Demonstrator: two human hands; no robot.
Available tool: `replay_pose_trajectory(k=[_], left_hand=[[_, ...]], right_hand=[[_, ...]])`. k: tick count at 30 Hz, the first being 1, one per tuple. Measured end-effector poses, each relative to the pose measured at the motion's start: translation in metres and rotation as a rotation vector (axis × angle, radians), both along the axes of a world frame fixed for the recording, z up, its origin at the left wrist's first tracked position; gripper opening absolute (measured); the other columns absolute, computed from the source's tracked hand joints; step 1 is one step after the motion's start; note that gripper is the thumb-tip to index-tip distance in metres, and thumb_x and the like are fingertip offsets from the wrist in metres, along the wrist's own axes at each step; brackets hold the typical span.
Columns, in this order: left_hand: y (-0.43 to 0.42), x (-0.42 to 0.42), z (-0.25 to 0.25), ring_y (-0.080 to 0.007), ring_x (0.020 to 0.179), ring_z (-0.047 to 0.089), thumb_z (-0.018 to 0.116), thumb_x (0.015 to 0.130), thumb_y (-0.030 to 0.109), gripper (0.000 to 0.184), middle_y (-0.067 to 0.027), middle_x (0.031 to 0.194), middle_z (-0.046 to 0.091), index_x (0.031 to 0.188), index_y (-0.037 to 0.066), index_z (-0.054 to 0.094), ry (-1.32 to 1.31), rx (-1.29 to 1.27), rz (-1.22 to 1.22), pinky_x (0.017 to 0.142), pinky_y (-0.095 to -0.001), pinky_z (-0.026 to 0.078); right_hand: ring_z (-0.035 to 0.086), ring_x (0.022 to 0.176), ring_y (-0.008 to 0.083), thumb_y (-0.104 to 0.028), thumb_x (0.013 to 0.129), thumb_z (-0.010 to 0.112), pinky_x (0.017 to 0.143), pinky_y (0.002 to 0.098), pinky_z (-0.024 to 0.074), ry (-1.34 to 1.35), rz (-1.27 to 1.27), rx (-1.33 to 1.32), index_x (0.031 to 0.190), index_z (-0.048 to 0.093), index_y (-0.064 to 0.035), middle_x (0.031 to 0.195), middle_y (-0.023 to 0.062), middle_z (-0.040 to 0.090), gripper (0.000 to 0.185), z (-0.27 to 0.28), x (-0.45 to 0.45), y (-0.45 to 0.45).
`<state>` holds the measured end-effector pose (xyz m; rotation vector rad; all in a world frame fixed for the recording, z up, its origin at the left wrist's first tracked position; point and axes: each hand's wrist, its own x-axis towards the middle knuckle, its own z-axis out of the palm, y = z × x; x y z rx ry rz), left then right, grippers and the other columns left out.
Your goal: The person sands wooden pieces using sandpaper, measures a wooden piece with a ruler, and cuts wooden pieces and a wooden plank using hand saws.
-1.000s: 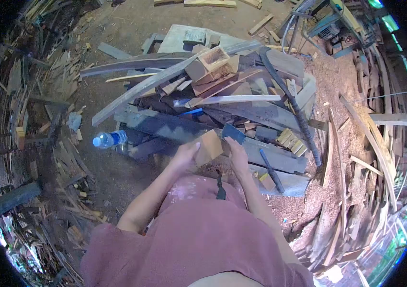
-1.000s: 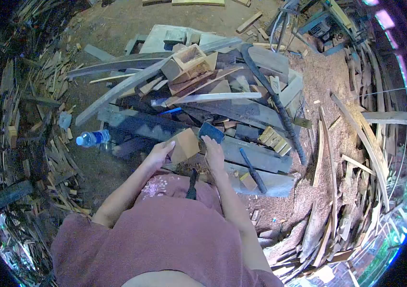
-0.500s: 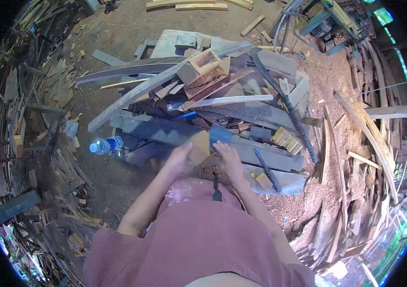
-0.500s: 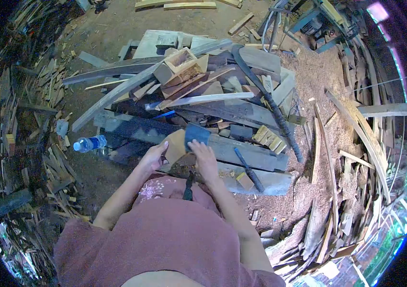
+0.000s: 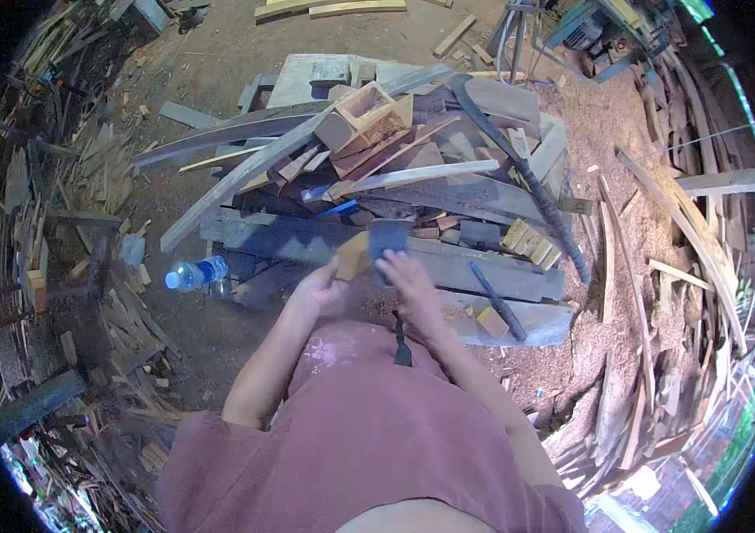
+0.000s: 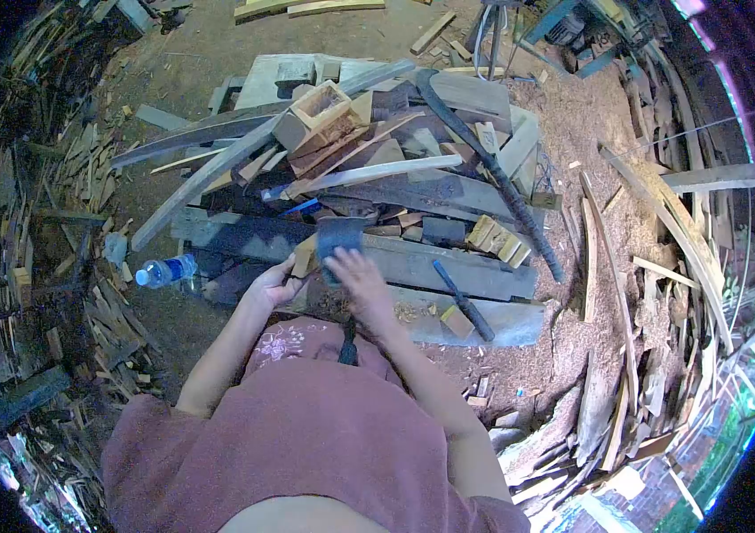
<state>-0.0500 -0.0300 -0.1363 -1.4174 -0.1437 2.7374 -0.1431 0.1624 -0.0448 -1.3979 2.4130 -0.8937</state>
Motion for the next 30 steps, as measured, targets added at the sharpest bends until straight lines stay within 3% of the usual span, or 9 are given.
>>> replay_pose_trajectory(k=[2, 5, 7, 13, 19, 21, 22, 27, 30], left_hand=[[-0.002, 0.004, -0.016, -0.0323, 0.102, 0.055, 0.047, 0.092, 0.021, 0.035, -0.0198, 0.114, 0.052, 0.118, 0.0, 0.044, 0.033, 0.165, 0.123, 0.084, -0.0417, 0.052], [0.005, -0.005, 0.018, -0.0316, 0.102, 0.056, 0.048, 0.092, 0.022, 0.035, -0.0197, 0.113, 0.052, 0.118, 0.0, 0.044, -0.052, 0.076, 0.05, 0.085, -0.042, 0.051], [0.006, -0.003, 0.023, -0.03, 0.102, 0.056, 0.047, 0.092, 0.023, 0.034, -0.019, 0.113, 0.053, 0.117, 0.0, 0.045, -0.065, 0.067, 0.037, 0.085, -0.0421, 0.051], [0.009, -0.002, 0.037, -0.0271, 0.097, 0.058, 0.049, 0.091, 0.023, 0.031, -0.0145, 0.111, 0.055, 0.116, 0.004, 0.047, -0.006, -0.106, -0.117, 0.084, -0.0438, 0.051], [0.018, 0.0, 0.052, -0.0205, 0.09, 0.059, 0.052, 0.09, 0.023, 0.03, -0.0089, 0.1, 0.06, 0.112, 0.003, 0.051, 0.008, -0.711, -0.466, 0.076, -0.0386, 0.049], [0.02, 0.001, 0.033, -0.017, 0.086, 0.058, 0.055, 0.087, 0.022, 0.03, -0.0082, 0.095, 0.062, 0.109, 0.002, 0.054, 0.066, -1.561, -0.712, 0.07, -0.0324, 0.047], [0.025, -0.002, 0.026, -0.0173, 0.075, 0.058, 0.057, 0.085, 0.018, 0.028, -0.0117, 0.084, 0.063, 0.107, 0.002, 0.056, 0.051, -1.703, -0.671, 0.066, -0.0304, 0.046], [0.036, -0.012, 0.075, -0.0283, 0.067, 0.062, 0.057, 0.084, 0.016, 0.028, -0.0195, 0.075, 0.062, 0.109, 0.003, 0.055, 0.022, -1.881, -0.911, 0.064, -0.0348, 0.048], [0.035, -0.013, 0.076, -0.0331, 0.071, 0.063, 0.058, 0.084, 0.017, 0.03, -0.0223, 0.077, 0.062, 0.11, 0.002, 0.054, 0.074, -1.948, -0.938, 0.066, -0.0375, 0.048]], right_hand=[[0.042, 0.12, 0.0321, 0.011, 0.065, 0.049, 0.1, 0.0416, 0.0335, -0.001, 0.028, -0.042, 0.124, 0.048, -0.0103, 0.128, 0.0137, 0.047, 0.062, -0.024, 0.002, -0.007], [0.042, 0.119, 0.0345, 0.01, 0.069, 0.049, 0.1, 0.04, 0.0338, -0.006, -0.017, -0.033, 0.121, 0.051, -0.0081, 0.128, 0.0165, 0.046, 0.055, -0.054, -0.017, -0.008], [0.045, 0.117, 0.0332, 0.008, 0.07, 0.048, 0.1, 0.0416, 0.0342, -0.355, -0.411, -0.057, 0.12, 0.051, -0.0095, 0.128, 0.0159, 0.047, 0.053, -0.079, -0.037, -0.006], [0.048, 0.114, 0.0316, 0.008, 0.07, 0.048, 0.097, 0.041, 0.0373, 0.016, 0.029, -0.021, 0.122, 0.049, -0.0111, 0.124, 0.0134, 0.051, 0.056, -0.026, -0.04, -0.008], [0.05, 0.112, 0.0311, 0.008, 0.071, 0.047, 0.094, 0.0396, 0.0395, -0.024, -0.076, 0.222, 0.121, 0.05, -0.0109, 0.123, 0.0128, 0.052, 0.053, -0.068, -0.038, 0.011], [0.05, 0.112, 0.03, 0.007, 0.072, 0.047, 0.095, 0.0402, 0.0385, -0.071, -0.196, 0.051, 0.12, 0.05, -0.0114, 0.123, 0.0135, 0.052, 0.051, -0.055, -0.041, 0.006], [0.05, 0.112, 0.03, 0.007, 0.072, 0.047, 0.095, 0.0402, 0.0385, -0.073, -0.203, 0.056, 0.12, 0.05, -0.0114, 0.123, 0.0135, 0.052, 0.051, -0.035, -0.039, -0.001], [0.048, 0.115, 0.0282, 0.006, 0.073, 0.049, 0.096, 0.0428, 0.0367, 0.059, 0.098, 0.001, 0.12, 0.05, -0.0103, 0.125, 0.0095, 0.051, 0.05, 0.01, -0.02, -0.025], [0.048, 0.115, 0.0278, 0.006, 0.07, 0.05, 0.095, 0.0426, 0.0376, 0.054, 0.029, 0.026, 0.119, 0.051, -0.011, 0.125, 0.0086, 0.051, 0.052, -0.009, -0.031, -0.019]])
